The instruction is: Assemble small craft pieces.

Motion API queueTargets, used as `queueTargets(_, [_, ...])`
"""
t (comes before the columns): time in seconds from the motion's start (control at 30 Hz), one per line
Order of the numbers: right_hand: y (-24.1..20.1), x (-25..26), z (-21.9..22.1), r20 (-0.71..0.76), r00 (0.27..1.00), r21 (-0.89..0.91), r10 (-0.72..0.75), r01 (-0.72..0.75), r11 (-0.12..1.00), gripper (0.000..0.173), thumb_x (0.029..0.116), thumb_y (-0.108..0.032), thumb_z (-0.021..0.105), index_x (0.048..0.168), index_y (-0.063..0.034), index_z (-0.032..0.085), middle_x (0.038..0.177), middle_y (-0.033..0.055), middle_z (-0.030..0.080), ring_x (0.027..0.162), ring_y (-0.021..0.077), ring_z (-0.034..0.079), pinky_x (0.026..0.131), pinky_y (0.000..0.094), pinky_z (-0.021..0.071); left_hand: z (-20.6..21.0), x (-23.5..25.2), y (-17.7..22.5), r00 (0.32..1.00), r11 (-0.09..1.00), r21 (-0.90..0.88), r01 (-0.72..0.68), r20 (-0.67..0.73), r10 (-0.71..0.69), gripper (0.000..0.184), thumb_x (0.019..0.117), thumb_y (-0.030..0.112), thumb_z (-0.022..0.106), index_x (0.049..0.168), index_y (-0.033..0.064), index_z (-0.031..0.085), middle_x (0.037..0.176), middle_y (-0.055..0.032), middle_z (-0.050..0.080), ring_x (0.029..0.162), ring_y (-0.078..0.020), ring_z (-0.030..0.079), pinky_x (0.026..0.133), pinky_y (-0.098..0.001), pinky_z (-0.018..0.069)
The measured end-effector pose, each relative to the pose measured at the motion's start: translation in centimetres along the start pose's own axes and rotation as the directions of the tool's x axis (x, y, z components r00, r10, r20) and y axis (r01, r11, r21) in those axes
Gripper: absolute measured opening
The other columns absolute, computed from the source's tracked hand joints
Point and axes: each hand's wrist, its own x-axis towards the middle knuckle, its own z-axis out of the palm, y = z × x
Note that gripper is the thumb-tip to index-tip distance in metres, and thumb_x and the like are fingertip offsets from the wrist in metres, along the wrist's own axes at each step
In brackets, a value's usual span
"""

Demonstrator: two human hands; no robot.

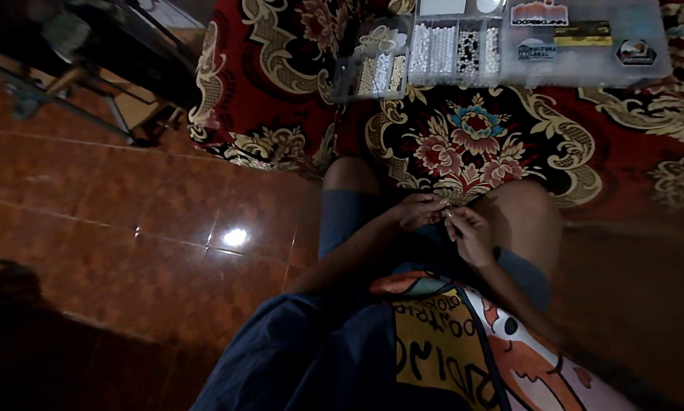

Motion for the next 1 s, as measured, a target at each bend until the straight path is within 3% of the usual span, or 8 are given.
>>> queueTargets(1.0, [0.28,0.01,-0.19,0.006,1.000,-0.003,-0.003,0.003,1.000,0.021,0.0972,0.001,0.054,0.086,-0.0026,0.072,0.064,-0.0037,0.064,0.049,-0.0003,0.052,0.048,0.0152,0.0449,0.15,-0.20,0.20,1.000,1.000,0.024,-0.017,-0.013,0.017,0.017,0.1077,0.013,0.049,0.110,0.0026,0.062,0.098,0.0007,0.067,0.085,-0.0053,0.065,0.081,-0.0250,0.0552])
